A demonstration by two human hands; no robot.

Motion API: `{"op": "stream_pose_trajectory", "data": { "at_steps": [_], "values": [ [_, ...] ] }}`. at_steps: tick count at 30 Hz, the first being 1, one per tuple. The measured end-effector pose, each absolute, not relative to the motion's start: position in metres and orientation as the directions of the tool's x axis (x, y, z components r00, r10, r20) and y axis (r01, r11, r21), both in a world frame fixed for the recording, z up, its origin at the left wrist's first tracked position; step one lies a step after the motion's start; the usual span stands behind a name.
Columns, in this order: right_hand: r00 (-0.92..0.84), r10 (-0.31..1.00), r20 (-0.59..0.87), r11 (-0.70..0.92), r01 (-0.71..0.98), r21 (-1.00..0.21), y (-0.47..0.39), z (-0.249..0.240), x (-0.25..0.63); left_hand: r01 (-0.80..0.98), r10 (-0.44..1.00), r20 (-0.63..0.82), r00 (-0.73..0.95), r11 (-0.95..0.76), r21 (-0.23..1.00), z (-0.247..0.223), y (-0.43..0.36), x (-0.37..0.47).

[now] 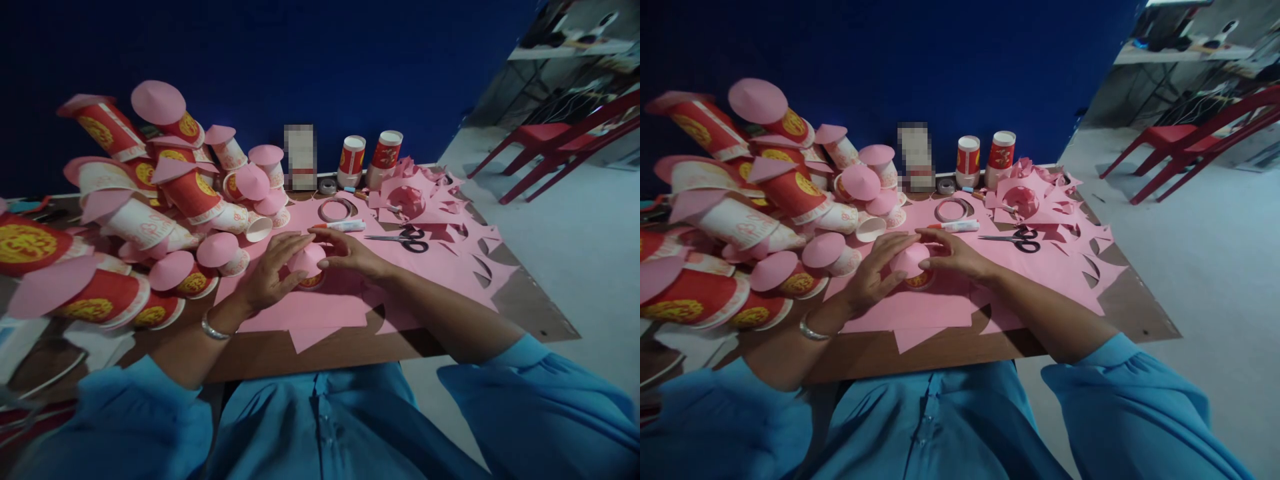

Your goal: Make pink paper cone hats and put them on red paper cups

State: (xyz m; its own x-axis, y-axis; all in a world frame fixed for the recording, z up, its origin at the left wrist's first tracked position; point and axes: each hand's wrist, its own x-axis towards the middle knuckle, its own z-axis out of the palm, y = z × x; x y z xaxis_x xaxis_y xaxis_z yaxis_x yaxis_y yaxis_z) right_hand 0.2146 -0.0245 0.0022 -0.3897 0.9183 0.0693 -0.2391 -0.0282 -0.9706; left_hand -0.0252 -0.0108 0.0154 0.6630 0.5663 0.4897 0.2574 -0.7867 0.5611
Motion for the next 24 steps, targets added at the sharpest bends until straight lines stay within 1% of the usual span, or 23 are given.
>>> {"op": "stream_pose_trajectory", "data": {
  "at_steps": [3, 5, 6, 8, 10, 12, 14, 16, 19, 22, 24],
  "values": [
    [-0.330, 0.938, 0.103, 0.003, -0.288, -0.958, -0.023, 0.003, 0.217, 0.232, 0.603, 0.490, 0.630, -0.748, 0.622, 0.017, -0.011, -0.026],
    [-0.261, 0.954, 0.147, 0.080, -0.253, -0.964, -0.022, 0.002, 0.219, 0.214, 0.628, 0.493, 0.603, -0.722, 0.658, 0.018, -0.010, -0.027],
    [-0.216, 0.959, 0.181, 0.140, -0.193, -0.971, -0.021, 0.001, 0.220, 0.205, 0.636, 0.493, 0.594, -0.713, 0.671, 0.017, -0.008, -0.028],
    [-0.133, 0.947, 0.293, 0.296, 0.008, -0.955, -0.019, -0.002, 0.222, 0.188, 0.646, 0.486, 0.588, -0.694, 0.695, 0.015, -0.006, -0.030],
    [-0.090, 0.887, 0.452, 0.460, 0.238, -0.855, -0.016, -0.005, 0.224, 0.157, 0.647, 0.479, 0.594, -0.676, 0.720, 0.013, -0.003, -0.031],
    [-0.086, 0.811, 0.578, 0.561, 0.394, -0.728, -0.014, -0.008, 0.225, 0.122, 0.640, 0.476, 0.604, -0.664, 0.738, 0.011, 0.000, -0.032],
    [-0.074, 0.769, 0.635, 0.589, 0.466, -0.660, -0.011, -0.012, 0.226, 0.107, 0.626, 0.468, 0.624, -0.661, 0.743, 0.009, 0.001, -0.032],
    [-0.054, 0.755, 0.653, 0.587, 0.499, -0.637, -0.009, -0.015, 0.225, 0.106, 0.613, 0.447, 0.651, -0.657, 0.746, 0.008, 0.001, -0.032],
    [-0.039, 0.765, 0.643, 0.568, 0.513, -0.644, -0.006, -0.020, 0.224, 0.086, 0.613, 0.394, 0.685, -0.605, 0.792, 0.004, 0.003, -0.030],
    [-0.063, 0.805, 0.590, 0.531, 0.518, -0.671, -0.003, -0.020, 0.224, 0.047, 0.622, 0.352, 0.700, -0.532, 0.846, -0.004, 0.007, -0.030],
    [-0.084, 0.829, 0.553, 0.506, 0.531, -0.679, -0.001, -0.014, 0.224, -0.025, 0.629, 0.346, 0.696, -0.461, 0.887, -0.010, 0.012, -0.032]
  ]
}}
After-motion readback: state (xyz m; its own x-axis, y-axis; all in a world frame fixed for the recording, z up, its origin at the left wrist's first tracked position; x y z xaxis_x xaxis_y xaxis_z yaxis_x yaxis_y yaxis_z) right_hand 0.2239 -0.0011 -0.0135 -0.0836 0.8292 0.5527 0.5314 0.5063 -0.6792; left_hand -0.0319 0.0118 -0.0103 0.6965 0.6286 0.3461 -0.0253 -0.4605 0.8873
